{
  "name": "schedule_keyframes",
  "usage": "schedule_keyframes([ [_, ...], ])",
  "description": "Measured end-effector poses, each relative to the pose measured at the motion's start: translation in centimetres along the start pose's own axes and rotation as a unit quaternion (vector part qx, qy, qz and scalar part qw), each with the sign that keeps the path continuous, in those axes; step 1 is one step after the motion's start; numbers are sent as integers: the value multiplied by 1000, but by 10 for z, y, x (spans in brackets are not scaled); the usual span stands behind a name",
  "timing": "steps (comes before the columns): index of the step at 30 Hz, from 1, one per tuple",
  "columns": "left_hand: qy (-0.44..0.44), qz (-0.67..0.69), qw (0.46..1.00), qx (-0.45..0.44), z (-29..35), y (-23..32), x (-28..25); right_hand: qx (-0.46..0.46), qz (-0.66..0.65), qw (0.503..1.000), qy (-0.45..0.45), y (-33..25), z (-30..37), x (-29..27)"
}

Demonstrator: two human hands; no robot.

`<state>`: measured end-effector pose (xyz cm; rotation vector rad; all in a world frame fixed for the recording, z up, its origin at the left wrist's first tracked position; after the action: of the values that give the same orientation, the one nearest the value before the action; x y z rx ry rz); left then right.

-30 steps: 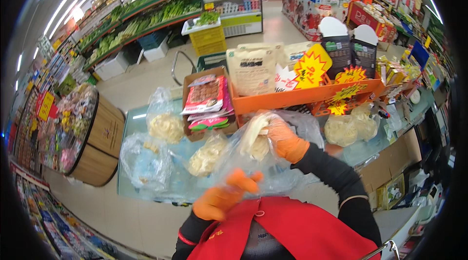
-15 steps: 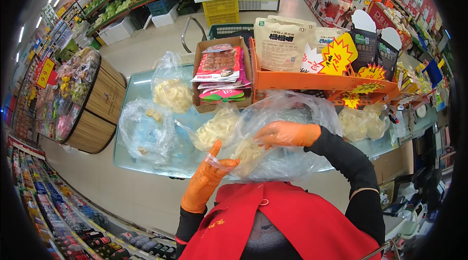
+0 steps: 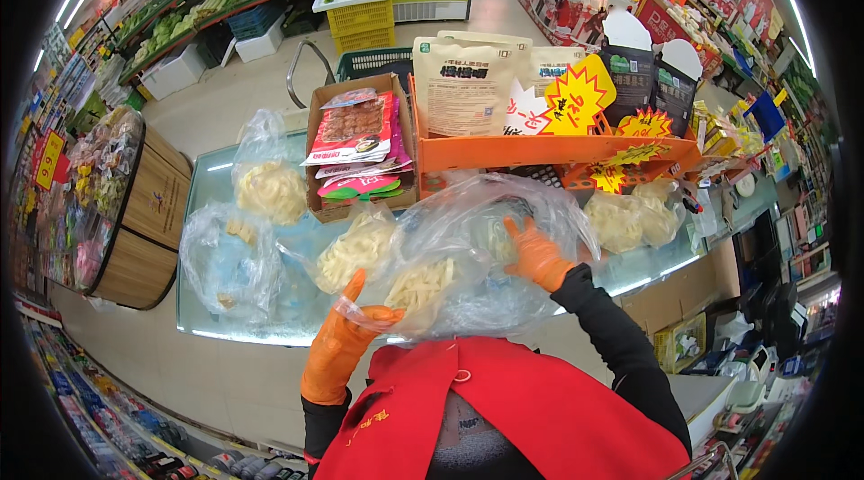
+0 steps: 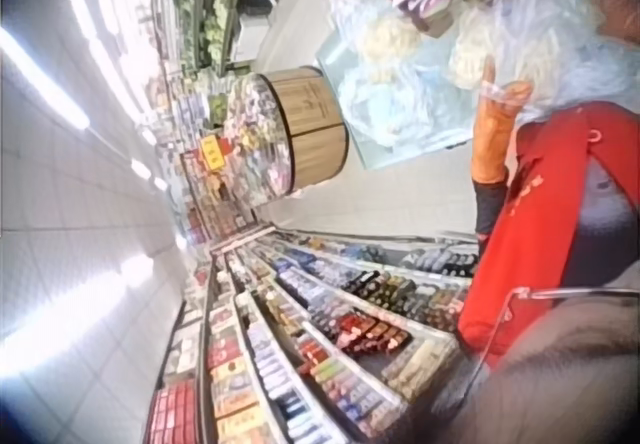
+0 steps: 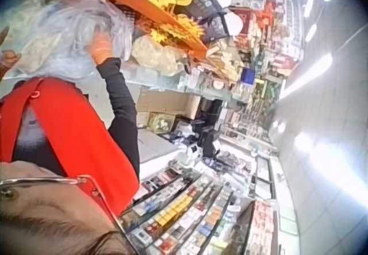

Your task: The person packages loose food items into clear plastic bags at a checkout counter. They repeatedly open bags, place items inside, and tie the bags shut using a string or twist tie.

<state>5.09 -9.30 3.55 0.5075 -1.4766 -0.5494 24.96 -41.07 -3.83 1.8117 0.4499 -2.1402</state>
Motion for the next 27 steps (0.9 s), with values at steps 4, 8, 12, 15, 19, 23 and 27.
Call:
schedule_keyframes([
  [4,-11,-24,1000,-2,-1,2,1,73,-95,993,18,31,-12,70],
  [8,-26,-45,999,13,2,-1,-2,39,-310,950,4,58,-23,74],
  [12,-27,-47,998,22,4,-1,1,-16,-405,914,2,39,-35,6],
  [15,-30,-48,998,20,3,-1,5,-103,-205,972,40,17,-38,-2],
  [19,116,-71,990,-40,1,-10,2,-106,2,994,-16,-22,-38,7],
  [23,-42,-45,998,-16,4,-7,7,-152,-115,982,-13,-9,-37,56],
  [27,-89,-80,988,-93,9,-3,15,-126,-396,909,-23,17,-38,43],
])
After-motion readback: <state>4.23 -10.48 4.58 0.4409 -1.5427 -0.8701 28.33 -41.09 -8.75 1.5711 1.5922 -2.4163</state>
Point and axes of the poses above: each hand's wrist, its own z-axis away from the middle knuckle, its own x-axis out of the palm, y = z × x, the point moved 2 cm from there along -z, towards the middle knuckle, and after that the axes turned 6 degrees about z, right-handed, at the moved point
